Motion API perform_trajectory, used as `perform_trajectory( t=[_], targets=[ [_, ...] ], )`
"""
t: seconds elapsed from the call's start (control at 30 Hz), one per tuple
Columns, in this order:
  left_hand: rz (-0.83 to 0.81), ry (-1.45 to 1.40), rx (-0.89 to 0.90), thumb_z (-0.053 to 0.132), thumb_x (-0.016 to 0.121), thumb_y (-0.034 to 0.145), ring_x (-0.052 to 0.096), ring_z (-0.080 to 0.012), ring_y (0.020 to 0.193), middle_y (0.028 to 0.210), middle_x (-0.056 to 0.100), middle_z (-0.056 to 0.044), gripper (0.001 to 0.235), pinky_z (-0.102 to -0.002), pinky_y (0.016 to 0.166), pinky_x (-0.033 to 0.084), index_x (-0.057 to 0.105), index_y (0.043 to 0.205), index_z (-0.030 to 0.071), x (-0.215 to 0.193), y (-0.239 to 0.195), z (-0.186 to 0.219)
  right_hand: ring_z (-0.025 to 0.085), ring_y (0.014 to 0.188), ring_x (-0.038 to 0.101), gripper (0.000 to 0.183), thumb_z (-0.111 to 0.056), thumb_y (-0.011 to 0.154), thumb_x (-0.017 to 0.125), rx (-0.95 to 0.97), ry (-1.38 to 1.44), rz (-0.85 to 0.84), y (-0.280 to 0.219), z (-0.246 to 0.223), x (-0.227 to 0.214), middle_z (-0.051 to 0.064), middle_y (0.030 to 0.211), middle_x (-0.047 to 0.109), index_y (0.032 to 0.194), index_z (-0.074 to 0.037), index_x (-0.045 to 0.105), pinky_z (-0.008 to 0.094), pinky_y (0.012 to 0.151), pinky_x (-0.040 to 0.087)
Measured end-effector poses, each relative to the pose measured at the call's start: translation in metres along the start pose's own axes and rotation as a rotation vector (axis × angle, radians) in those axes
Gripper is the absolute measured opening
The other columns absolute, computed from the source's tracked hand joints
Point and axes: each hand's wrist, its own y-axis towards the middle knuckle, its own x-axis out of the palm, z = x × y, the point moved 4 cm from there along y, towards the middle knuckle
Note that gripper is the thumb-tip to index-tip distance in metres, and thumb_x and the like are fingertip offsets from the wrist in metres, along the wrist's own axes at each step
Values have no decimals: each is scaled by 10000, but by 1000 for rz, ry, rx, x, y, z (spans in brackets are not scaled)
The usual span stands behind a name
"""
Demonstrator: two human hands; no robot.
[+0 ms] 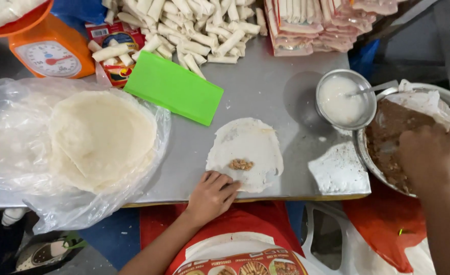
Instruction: Assembling and rolling spring rolls with meat filling and wrappers on a production table
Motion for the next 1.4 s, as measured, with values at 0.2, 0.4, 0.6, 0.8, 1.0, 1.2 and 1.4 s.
perform_trajectory(
  t=[0.2,0.4,0.6,0.8,1.0,1.2,1.4],
  targets=[
    [-6,-18,10,93,752,931,578,-256,846,949,591,-62,139,-388,776,466,737,1069,85,-5,2,2,52,1179,680,299,-450,990,436,-205,-33,-132,1,-19,20,-217,1092,763,993,-540,721,363,1036,317],
    [-8,-30,-5,96,750,938,570,-253,839,945,573,-61,118,-384,763,450,730,1054,91,-4,3,3,254,965,752,368,-60,1028,513,-165,1194,153,8,17,79,82,1161,814,1147,-160,846,384,831,501],
    [-20,30,-14,124,769,907,573,-261,863,973,577,-54,220,-391,781,465,744,1125,102,4,-7,1,66,401,485,625,5,991,542,-529,621,477,-102,-70,-146,-95,780,627,1384,-476,608,205,249,349],
    [37,13,-47,165,780,863,588,-214,820,886,576,-18,88,-376,774,489,710,830,124,5,-7,2,208,663,673,523,-2,975,473,-712,1036,196,-96,-135,-138,54,794,712,1263,-346,743,339,635,483],
    [42,11,-57,191,766,877,597,-216,840,909,588,-21,79,-374,788,483,744,940,150,10,-11,-3,156,701,651,448,-115,1011,484,-635,907,288,-94,-124,-152,-15,836,717,1240,-406,737,313,686,437],
    [44,6,-59,189,783,862,602,-217,834,899,606,-24,84,-373,787,481,755,926,141,11,-13,-2,209,683,659,469,-70,963,536,-620,839,175,-91,-120,-144,0,832,732,1187,-412,766,350,698,374],
    [28,3,-50,183,762,884,599,-215,824,890,598,-28,56,-366,777,482,754,916,138,7,-8,0,222,673,690,488,-101,990,511,-580,865,326,-88,-118,-152,14,837,708,1268,-447,715,352,657,465]
  ],
)
